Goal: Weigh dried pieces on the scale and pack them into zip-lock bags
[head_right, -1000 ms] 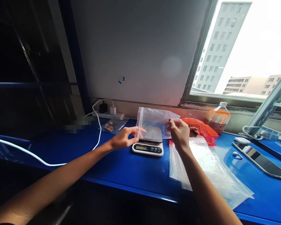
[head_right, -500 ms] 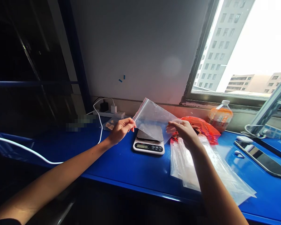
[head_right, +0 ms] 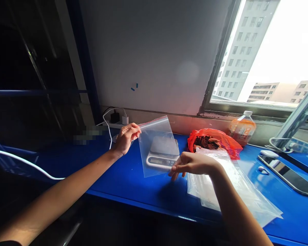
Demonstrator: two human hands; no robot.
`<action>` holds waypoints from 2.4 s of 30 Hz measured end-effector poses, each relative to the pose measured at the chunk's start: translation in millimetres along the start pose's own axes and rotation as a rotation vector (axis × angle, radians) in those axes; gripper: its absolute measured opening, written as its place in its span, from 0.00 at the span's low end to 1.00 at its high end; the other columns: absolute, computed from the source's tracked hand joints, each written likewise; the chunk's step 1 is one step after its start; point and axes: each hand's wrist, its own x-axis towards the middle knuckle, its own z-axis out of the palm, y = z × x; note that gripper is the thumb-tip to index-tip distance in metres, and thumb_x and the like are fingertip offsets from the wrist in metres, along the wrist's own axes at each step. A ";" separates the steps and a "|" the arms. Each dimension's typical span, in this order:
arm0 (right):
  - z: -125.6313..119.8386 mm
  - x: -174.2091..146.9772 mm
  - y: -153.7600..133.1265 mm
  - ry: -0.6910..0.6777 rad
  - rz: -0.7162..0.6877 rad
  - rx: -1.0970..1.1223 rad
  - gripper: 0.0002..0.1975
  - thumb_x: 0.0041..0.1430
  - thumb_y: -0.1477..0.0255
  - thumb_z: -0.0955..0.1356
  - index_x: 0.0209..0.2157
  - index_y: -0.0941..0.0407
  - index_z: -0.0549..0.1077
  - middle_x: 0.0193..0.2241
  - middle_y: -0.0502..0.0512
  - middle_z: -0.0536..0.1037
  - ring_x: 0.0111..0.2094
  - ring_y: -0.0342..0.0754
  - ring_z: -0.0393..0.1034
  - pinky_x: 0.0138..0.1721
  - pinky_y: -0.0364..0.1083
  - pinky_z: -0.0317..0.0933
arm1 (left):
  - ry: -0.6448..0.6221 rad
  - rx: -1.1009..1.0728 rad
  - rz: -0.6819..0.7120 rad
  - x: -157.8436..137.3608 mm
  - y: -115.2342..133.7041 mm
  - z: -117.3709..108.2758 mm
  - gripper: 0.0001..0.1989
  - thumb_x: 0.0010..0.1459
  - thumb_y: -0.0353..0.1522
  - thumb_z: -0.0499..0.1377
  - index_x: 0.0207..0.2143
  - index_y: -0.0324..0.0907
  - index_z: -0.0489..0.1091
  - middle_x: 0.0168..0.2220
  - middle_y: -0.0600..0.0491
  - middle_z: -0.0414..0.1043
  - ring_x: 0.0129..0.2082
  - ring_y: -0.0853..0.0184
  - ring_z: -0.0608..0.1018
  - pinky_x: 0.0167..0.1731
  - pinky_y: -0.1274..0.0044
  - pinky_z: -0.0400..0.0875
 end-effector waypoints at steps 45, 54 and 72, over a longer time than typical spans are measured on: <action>30.2 50.3 2.8 0.829 -0.217 -0.630 0.06 0.53 0.71 0.66 0.34 0.55 0.72 0.34 0.56 0.77 0.37 0.51 0.70 0.39 0.49 0.61 | -0.418 0.520 0.143 -23.5 1.8 27.1 0.08 0.56 0.33 0.55 0.29 0.39 0.71 0.22 0.57 0.67 0.22 0.73 0.67 0.25 0.80 0.60; 36.9 55.4 4.2 0.853 -0.203 -0.523 0.03 0.54 0.73 0.65 0.28 0.55 0.71 0.29 0.54 0.77 0.31 0.48 0.70 0.36 0.46 0.62 | -0.392 0.586 0.221 -28.4 -2.1 31.6 0.07 0.57 0.32 0.57 0.28 0.38 0.72 0.21 0.56 0.69 0.22 0.74 0.68 0.24 0.81 0.61; 44.5 66.0 18.9 0.760 -0.237 -0.867 0.07 0.63 0.73 0.61 0.31 0.56 0.67 0.31 0.55 0.75 0.36 0.49 0.65 0.35 0.46 0.54 | -0.635 0.991 0.387 -26.2 11.5 24.7 0.09 0.57 0.28 0.51 0.26 0.40 0.68 0.25 0.55 0.71 0.25 0.70 0.70 0.26 0.78 0.59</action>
